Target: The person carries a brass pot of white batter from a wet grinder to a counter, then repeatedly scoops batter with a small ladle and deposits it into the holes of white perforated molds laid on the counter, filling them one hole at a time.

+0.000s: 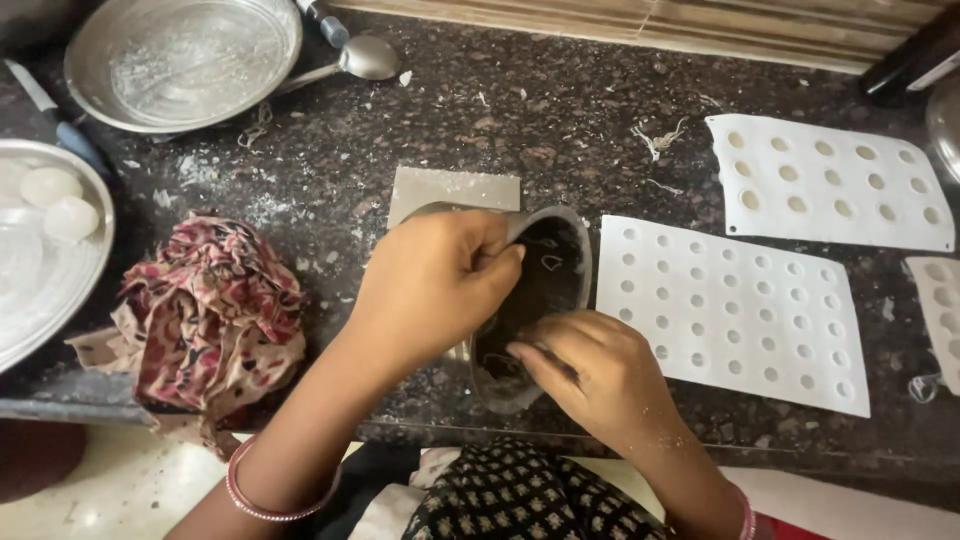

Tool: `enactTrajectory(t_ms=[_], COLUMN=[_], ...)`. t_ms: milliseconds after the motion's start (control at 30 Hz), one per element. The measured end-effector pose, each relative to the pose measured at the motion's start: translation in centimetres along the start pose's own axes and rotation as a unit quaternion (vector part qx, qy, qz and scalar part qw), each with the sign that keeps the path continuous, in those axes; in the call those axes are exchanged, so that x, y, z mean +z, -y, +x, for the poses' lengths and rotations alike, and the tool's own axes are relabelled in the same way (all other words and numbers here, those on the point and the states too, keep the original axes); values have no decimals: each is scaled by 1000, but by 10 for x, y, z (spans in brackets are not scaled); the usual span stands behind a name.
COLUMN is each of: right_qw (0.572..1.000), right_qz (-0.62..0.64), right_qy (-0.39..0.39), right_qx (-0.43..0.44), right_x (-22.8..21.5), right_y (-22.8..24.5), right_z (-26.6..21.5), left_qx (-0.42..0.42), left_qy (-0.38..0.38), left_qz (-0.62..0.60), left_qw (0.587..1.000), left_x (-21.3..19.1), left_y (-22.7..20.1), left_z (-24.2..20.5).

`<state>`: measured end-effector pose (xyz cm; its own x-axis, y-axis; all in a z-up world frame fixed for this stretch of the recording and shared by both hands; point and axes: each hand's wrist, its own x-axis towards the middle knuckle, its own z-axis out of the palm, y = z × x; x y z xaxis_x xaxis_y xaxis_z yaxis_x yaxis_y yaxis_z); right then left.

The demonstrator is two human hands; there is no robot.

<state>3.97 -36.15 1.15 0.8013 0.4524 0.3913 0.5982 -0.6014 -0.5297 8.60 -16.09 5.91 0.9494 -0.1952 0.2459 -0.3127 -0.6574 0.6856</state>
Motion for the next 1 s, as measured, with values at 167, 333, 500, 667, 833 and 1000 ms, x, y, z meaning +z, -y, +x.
enactTrajectory(t_ms=[167, 333, 500, 667, 833, 1000], right_qw=[997, 990, 981, 972, 959, 970], right_qz=[32, 83, 62, 83, 139, 88], right_qy=[-59, -109, -164, -204, -228, -201], right_qx=[43, 43, 87, 77, 94, 109], right_x=[1, -14, -41, -71, -84, -87], right_y=[-15, -21, -26, -35, -40, -33], right_z=[5, 9, 12, 14, 15, 20], left_qx=[-47, -64, -60, -68, -49, -113], left_qy=[-18, -30, -88, -113, -154, -134], left_qz=[-7, 11, 28, 49, 54, 43], left_qw=[999, 997, 994, 990, 985, 984], left_x=[0, 5, 14, 20, 25, 24], left_y=[-11, -18, -21, -26, -28, -33], left_z=[-3, -11, -14, -10, -7, -3])
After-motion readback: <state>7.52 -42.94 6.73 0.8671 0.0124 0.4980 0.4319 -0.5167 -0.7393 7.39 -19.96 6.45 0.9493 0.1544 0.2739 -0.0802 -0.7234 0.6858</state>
